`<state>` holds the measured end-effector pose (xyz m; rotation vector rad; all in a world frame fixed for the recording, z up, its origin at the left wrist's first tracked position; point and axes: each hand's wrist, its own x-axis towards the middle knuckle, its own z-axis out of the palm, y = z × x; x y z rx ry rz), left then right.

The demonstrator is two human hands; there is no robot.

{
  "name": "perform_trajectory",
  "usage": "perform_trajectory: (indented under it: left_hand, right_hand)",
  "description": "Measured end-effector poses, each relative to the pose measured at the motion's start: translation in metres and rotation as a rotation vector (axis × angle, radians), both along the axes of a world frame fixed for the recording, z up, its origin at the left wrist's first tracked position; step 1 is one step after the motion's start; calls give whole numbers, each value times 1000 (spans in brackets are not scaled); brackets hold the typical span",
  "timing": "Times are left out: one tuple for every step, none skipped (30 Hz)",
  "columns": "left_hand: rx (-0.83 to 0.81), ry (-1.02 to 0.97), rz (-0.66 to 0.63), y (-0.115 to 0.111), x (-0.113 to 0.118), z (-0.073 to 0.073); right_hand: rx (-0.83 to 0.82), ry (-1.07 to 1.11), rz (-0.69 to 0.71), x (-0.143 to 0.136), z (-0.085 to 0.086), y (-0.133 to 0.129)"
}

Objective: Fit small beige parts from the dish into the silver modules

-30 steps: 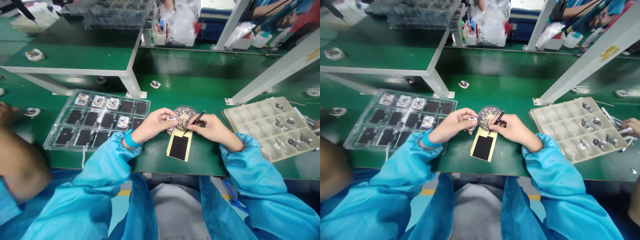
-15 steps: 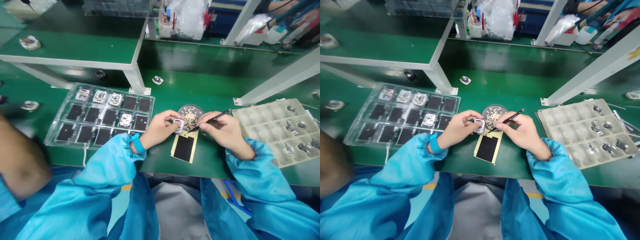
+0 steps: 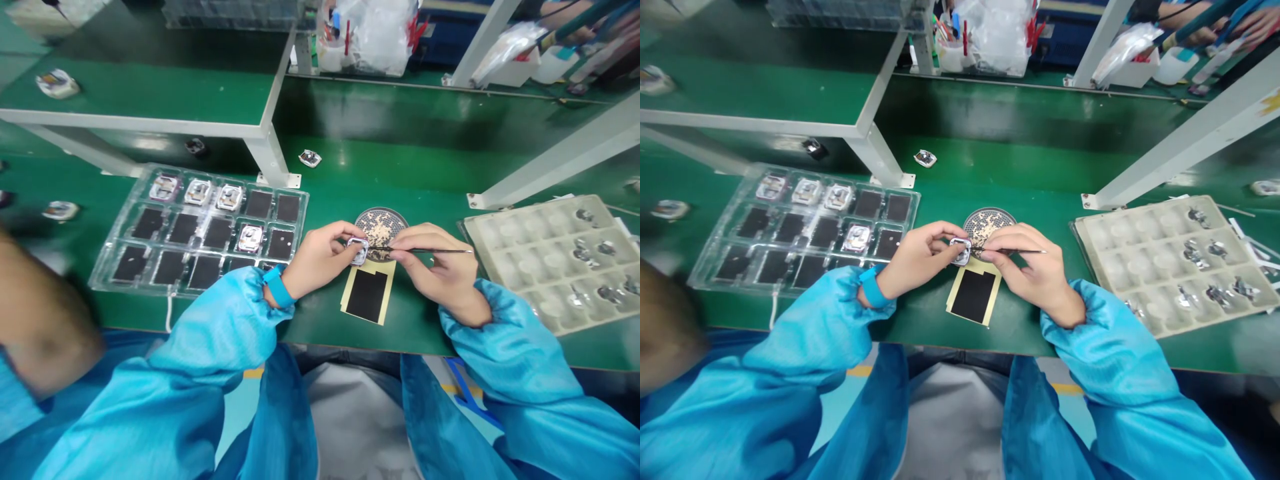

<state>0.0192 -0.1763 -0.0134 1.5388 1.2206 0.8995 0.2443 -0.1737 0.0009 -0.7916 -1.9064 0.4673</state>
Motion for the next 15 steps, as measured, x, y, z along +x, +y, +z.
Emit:
perform_trajectory:
  left_hand:
    - [0, 0, 2, 0, 0, 0]
    - [-1, -1, 5, 0, 0, 1]
    - [-4, -2, 10, 0, 0, 1]
    - [-7, -4, 14, 0, 0, 1]
    - [-12, -7, 18, 0, 1, 2]
    - [-19, -12, 20, 0, 1, 2]
    - [-29, -19, 20, 0, 1, 3]
    - [-40, -28, 21, 0, 1, 3]
    - [-53, -37, 23, 0, 2, 4]
    - [-65, -46, 26, 0, 2, 4]
    - [-75, -54, 29, 0, 2, 4]
    - [-84, -64, 33, 0, 2, 4]
    - [-90, -72, 36, 0, 3, 5]
    - [-95, -79, 37, -1, 3, 4]
    - [-98, -87, 37, -1, 3, 4]
  right_hand:
    - [5, -3, -3, 0, 0, 0]
    - [10, -6, -8, -1, 0, -1]
    - [16, -9, -12, -1, 0, -1]
    - [20, -11, -15, -1, 1, -1]
    - [24, -12, -17, -2, 1, -1]
    - [28, -9, -20, -2, 2, -1]
    - [33, -5, -23, -3, 2, -1]
    - [40, 1, -26, -3, 2, -1]
    - [50, 10, -27, -4, 2, -2]
    - [63, 19, -26, -5, 2, -2]
    - [77, 27, -23, -6, 2, -2]
    - [88, 29, -22, -6, 2, -2]
    - [94, 25, -24, -7, 1, -2]
    - [95, 19, -31, -7, 1, -2]
    - [92, 10, -41, -7, 0, -2]
